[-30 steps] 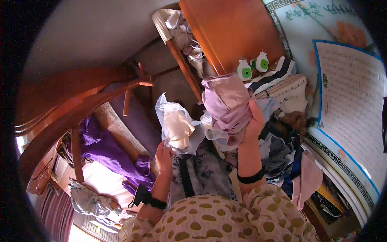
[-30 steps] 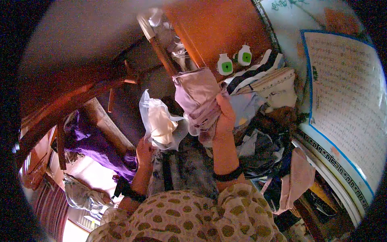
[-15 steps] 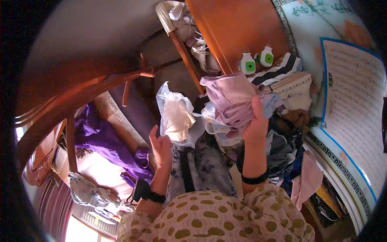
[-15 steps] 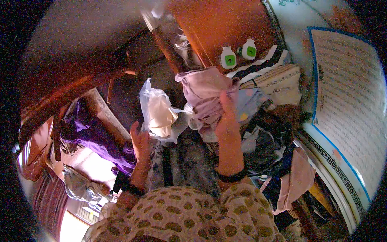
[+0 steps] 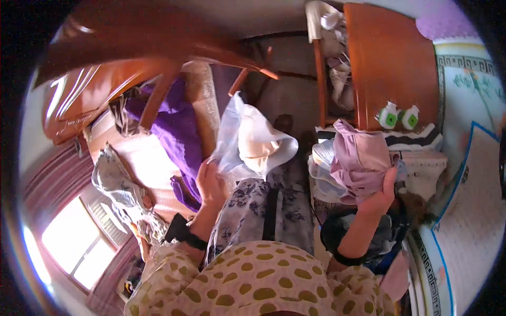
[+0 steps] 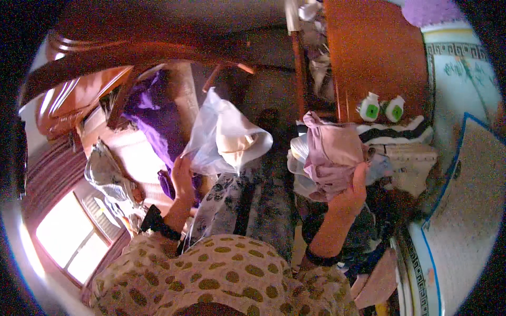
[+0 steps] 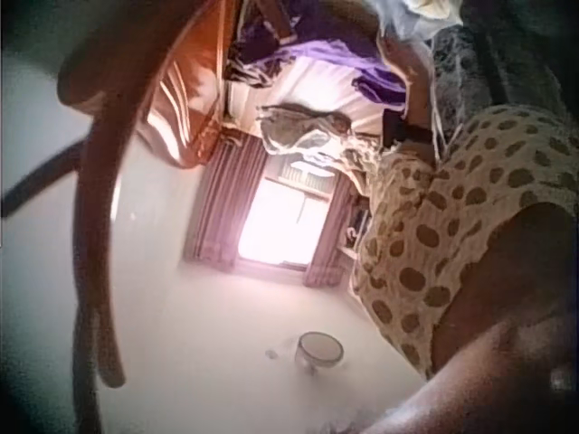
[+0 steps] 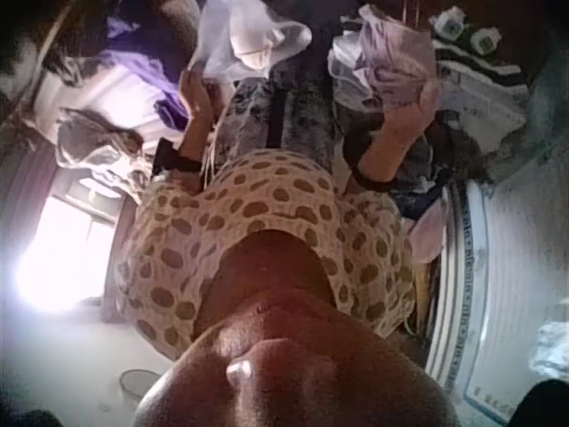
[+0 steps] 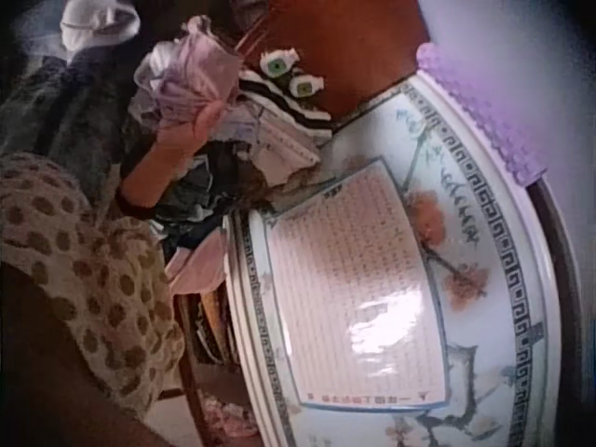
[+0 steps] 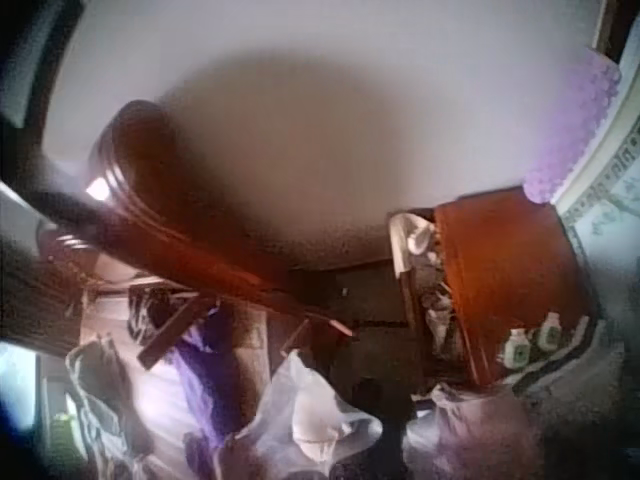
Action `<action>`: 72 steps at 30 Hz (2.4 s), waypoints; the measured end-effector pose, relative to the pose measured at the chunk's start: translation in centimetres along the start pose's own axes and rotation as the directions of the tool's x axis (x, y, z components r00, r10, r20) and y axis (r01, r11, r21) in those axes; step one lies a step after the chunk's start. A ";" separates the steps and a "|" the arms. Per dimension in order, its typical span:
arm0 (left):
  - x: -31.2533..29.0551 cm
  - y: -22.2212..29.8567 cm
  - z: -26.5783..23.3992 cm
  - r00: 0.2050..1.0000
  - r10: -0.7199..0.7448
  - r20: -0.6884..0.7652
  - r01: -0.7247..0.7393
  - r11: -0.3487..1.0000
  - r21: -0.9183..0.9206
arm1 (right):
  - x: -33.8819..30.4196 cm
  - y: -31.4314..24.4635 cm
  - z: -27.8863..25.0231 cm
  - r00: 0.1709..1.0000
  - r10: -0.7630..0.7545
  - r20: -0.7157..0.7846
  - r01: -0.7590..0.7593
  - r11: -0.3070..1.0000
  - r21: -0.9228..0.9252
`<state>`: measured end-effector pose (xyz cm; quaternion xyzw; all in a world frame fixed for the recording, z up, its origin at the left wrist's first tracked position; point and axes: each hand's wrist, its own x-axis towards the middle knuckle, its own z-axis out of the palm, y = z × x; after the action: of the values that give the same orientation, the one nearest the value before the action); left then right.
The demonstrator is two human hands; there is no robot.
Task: Sorting various clothing items including bras and underwear and putting them into bags and a drawer.
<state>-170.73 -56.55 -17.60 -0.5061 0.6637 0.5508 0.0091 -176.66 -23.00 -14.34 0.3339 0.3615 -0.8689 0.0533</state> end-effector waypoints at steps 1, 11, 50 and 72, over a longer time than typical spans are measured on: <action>0.1 0.4 -1.5 0.999 0.008 -0.045 -0.008 1.000 0.001 | -0.1 0.1 0.6 1.000 0.007 -0.021 -0.007 1.000 0.000; 2.1 -0.1 -18.7 0.918 0.261 -0.297 -0.223 0.962 0.157 | -0.5 3.2 3.2 0.993 0.093 0.070 -0.088 0.993 -0.075; -2.5 -0.2 -4.3 0.787 0.487 0.379 -0.536 0.844 0.027 | -0.6 14.2 7.8 0.888 0.457 -0.057 -0.442 0.811 -0.383; -3.9 -2.3 -4.1 0.710 0.512 0.484 -0.685 0.663 0.303 | -4.1 18.4 10.0 0.692 0.696 0.190 -0.599 0.701 -0.388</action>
<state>-164.95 -56.73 -15.42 -0.1277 0.8917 0.4295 0.0643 -172.79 -43.76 -17.54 0.2822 0.3303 -0.7701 0.4672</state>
